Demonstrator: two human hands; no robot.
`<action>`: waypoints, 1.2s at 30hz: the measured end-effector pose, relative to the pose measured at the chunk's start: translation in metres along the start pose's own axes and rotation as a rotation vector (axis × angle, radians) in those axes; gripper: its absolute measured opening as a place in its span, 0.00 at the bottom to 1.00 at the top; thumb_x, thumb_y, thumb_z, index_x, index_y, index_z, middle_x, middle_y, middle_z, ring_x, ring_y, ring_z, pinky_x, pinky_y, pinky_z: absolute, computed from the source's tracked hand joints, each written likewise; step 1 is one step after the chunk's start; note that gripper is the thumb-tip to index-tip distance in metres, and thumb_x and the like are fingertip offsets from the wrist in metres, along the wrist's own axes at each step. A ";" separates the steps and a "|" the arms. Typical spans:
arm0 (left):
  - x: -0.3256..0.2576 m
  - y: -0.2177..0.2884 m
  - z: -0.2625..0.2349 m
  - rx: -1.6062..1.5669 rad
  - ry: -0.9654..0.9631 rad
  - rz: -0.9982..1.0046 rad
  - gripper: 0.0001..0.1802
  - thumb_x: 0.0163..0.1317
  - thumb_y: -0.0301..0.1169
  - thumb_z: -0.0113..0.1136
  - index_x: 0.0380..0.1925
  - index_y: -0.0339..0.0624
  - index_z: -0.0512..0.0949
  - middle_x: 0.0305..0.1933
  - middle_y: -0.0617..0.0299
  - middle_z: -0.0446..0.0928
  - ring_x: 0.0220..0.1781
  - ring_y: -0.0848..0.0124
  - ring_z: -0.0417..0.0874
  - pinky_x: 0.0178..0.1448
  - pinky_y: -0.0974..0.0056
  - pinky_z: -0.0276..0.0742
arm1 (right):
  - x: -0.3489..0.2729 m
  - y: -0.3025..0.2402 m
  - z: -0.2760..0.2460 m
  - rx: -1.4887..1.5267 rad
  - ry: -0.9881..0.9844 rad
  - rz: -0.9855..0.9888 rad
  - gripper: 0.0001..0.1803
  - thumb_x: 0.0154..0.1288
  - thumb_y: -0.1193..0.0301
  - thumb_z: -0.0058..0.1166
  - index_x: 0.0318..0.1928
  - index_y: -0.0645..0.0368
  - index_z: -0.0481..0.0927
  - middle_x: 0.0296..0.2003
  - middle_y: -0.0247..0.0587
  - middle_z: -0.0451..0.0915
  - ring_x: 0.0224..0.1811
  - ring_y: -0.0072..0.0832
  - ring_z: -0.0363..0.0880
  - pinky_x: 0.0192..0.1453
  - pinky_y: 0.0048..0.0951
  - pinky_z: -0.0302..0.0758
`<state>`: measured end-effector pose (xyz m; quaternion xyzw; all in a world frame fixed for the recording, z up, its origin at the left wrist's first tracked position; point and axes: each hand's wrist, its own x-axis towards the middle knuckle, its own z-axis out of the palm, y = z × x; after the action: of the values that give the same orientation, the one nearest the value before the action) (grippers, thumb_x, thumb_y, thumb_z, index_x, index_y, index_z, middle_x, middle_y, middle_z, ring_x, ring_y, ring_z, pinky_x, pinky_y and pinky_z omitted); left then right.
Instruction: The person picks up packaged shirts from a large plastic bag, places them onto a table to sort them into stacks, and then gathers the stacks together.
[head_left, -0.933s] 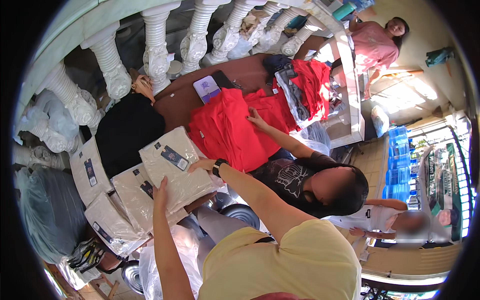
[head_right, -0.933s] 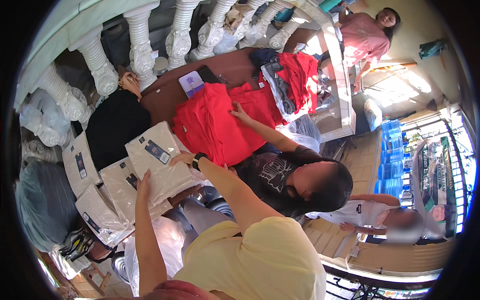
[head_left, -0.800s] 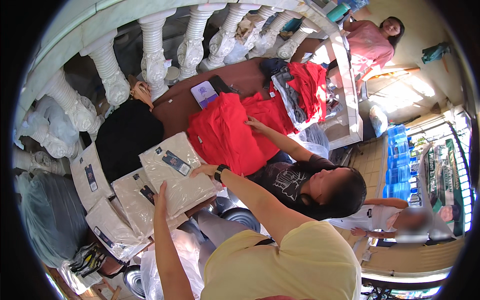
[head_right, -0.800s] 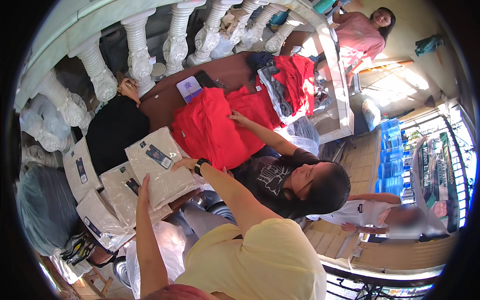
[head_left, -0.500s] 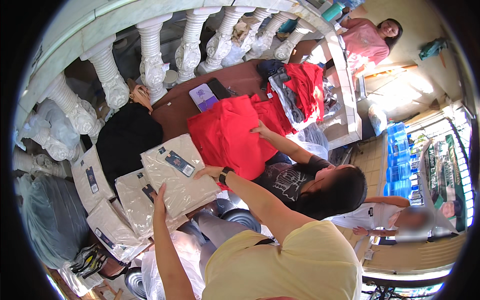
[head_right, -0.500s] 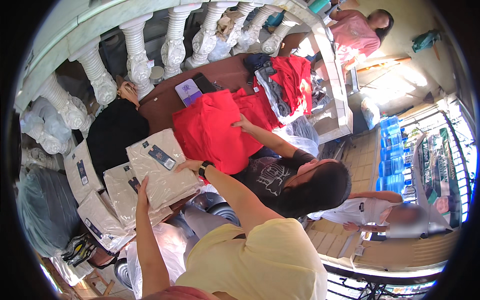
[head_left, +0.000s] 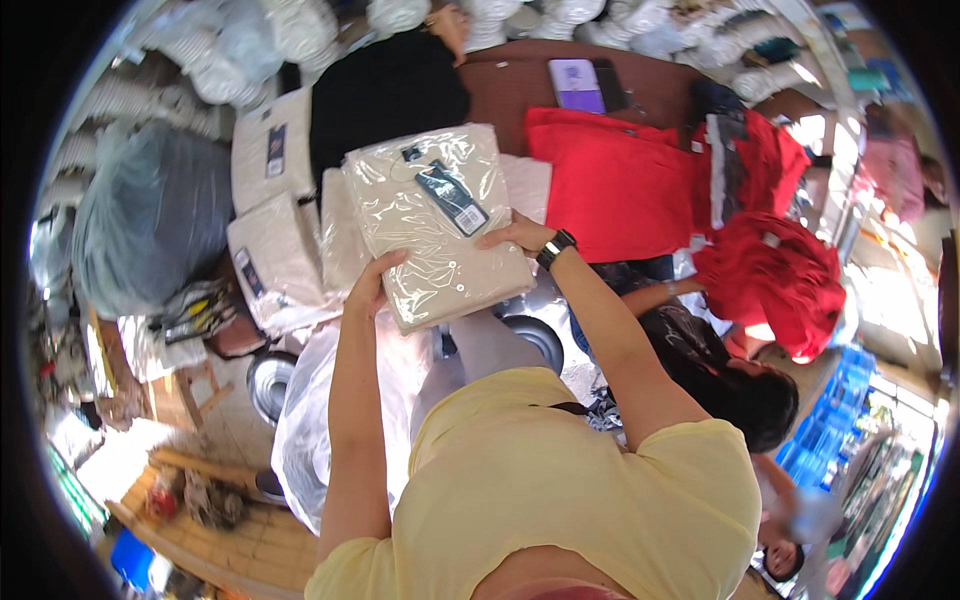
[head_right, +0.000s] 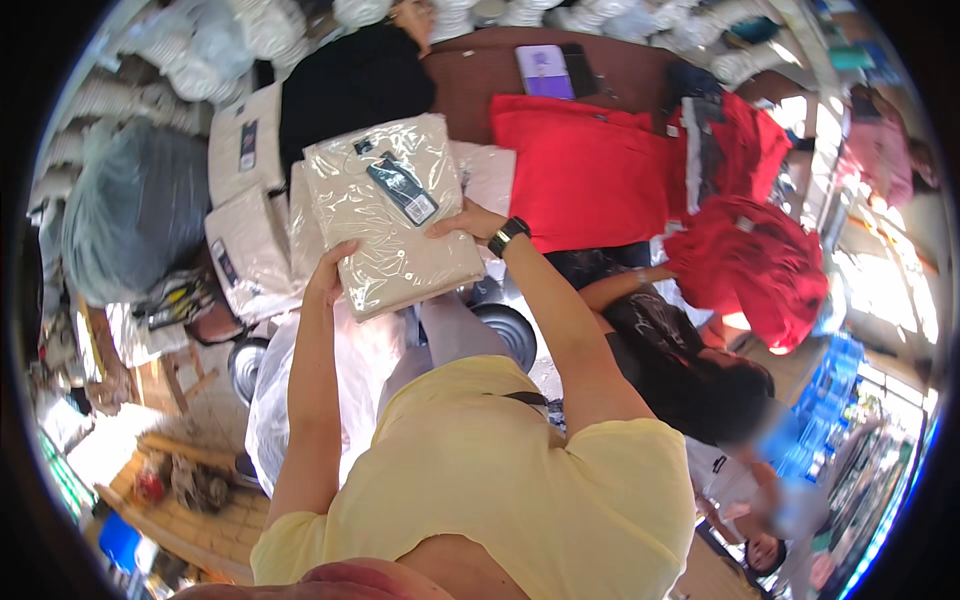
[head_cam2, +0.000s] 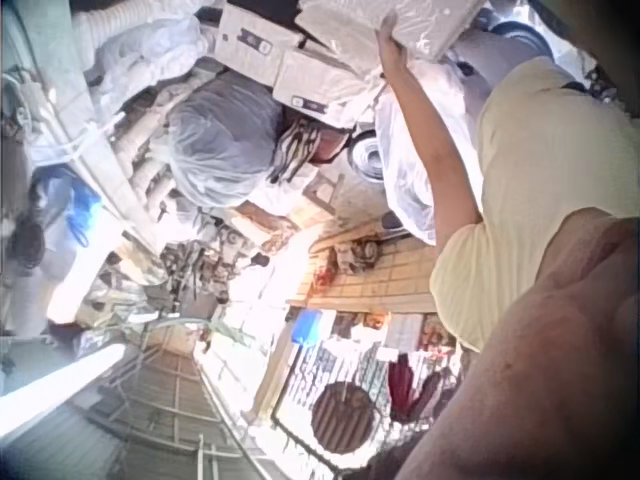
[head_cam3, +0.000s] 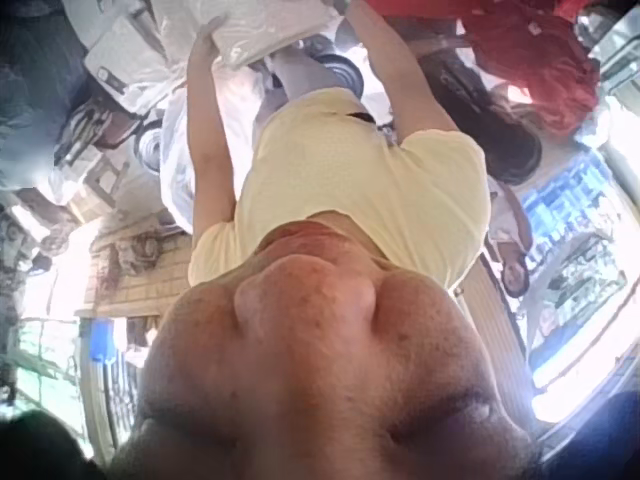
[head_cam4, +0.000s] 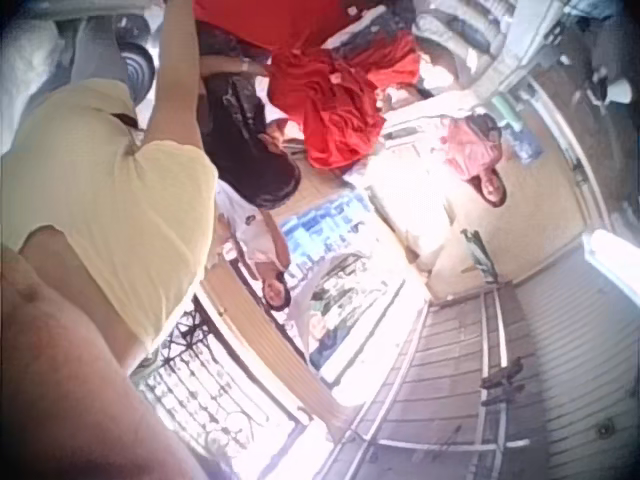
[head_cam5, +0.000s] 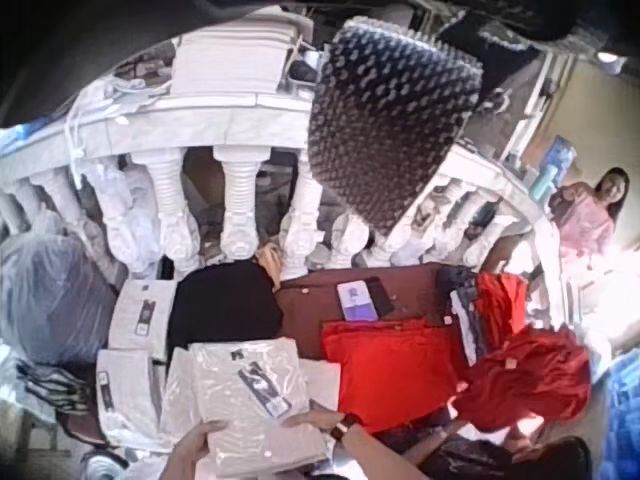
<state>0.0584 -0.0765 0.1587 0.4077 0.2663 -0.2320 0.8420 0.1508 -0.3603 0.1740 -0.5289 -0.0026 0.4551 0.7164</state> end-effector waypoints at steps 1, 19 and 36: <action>-0.014 0.007 -0.005 0.045 0.001 0.007 0.31 0.52 0.36 0.63 0.54 0.30 0.69 0.47 0.50 0.78 0.47 0.59 0.81 0.52 0.60 0.78 | -0.002 -0.002 0.016 0.018 -0.005 0.037 0.40 0.48 0.79 0.66 0.63 0.63 0.62 0.57 0.46 0.73 0.55 0.33 0.75 0.56 0.36 0.76; -0.212 -0.075 -0.113 -0.452 0.252 0.251 0.39 0.45 0.42 0.63 0.57 0.32 0.68 0.50 0.47 0.77 0.46 0.56 0.82 0.53 0.56 0.80 | -0.005 -0.036 0.212 -0.412 -0.428 -0.109 0.48 0.64 0.39 0.45 0.65 0.71 0.53 0.57 0.62 0.68 0.58 0.43 0.71 0.62 0.35 0.66; -0.336 -0.200 -0.091 -0.790 0.495 0.318 0.39 0.46 0.44 0.62 0.58 0.34 0.67 0.51 0.48 0.76 0.47 0.56 0.81 0.54 0.55 0.79 | 0.151 0.099 0.052 -0.498 0.418 0.097 0.45 0.39 0.46 0.71 0.49 0.72 0.74 0.54 0.66 0.72 0.53 0.46 0.77 0.58 0.39 0.72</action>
<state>-0.3386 -0.0560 0.2122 0.1358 0.4604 0.1220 0.8687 0.1497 -0.2197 0.0495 -0.7694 0.0583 0.3557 0.5274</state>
